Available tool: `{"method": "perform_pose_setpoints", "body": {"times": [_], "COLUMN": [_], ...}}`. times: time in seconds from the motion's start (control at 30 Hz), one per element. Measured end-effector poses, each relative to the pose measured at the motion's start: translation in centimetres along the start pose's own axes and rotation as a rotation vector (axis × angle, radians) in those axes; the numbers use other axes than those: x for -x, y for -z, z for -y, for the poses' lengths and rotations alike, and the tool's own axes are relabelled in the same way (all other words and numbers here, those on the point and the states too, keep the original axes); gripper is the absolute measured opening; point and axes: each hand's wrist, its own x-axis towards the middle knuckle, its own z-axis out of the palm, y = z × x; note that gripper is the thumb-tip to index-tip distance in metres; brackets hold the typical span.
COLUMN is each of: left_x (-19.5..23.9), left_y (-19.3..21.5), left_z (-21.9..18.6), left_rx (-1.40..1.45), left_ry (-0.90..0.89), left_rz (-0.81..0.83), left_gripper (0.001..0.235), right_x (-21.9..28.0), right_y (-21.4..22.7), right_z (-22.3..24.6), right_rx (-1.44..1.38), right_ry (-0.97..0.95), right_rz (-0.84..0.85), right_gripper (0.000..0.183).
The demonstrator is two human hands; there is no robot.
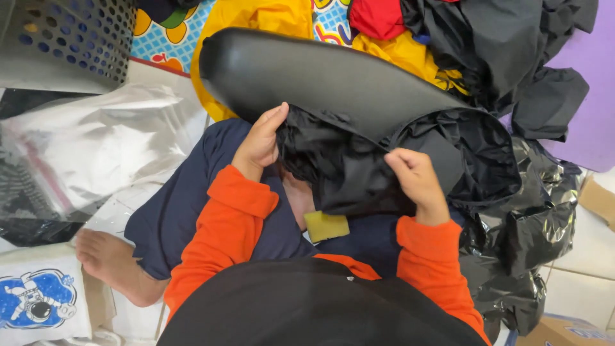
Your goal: The person sits on the floor and uses scissors to cut the elastic edge off a black fabric cover. After cutting, they wipe the surface of the cover with a yellow sponge.
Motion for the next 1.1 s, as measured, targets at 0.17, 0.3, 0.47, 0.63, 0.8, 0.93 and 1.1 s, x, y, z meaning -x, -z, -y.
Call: {"method": "perform_pose_setpoints", "body": {"times": [0.17,0.3,0.47,0.63,0.8,0.93,1.1], "left_x": [1.9,4.7,7.4,7.3,3.9,-2.4,-9.0], "left_y": [-0.8,-1.3,-5.0,-4.2,-5.5,-4.7,7.9], "left_z": [0.7,0.7,-2.3,-2.6,-3.0,-6.2,-5.3], "left_rx": [0.187,0.137,0.173,0.228,0.23,0.052,-0.08], "left_ry": [0.058,0.036,0.137,0.256,-0.093,-0.332,-0.55], "left_rz": [0.243,0.512,0.674,0.671,0.503,0.426,-0.034], "left_gripper": [0.033,0.031,0.042,0.053,0.079,0.072,0.048], "right_x": [2.7,2.7,4.0,4.0,-1.2,-5.1,-5.0], "right_y": [4.1,6.4,6.8,5.9,5.8,1.0,-4.1], "right_z": [1.1,3.0,7.3,8.3,6.3,15.6,14.4], "right_rx": [-0.325,-0.463,-0.388,-0.331,0.05,0.112,0.566], "right_ry": [0.079,0.4,0.393,0.318,0.485,0.599,0.782], "right_rz": [-0.101,-0.058,-0.168,-0.299,-0.494,-0.602,-0.616], "right_gripper": [0.033,0.048,0.044,0.036,0.031,0.028,0.036]}}
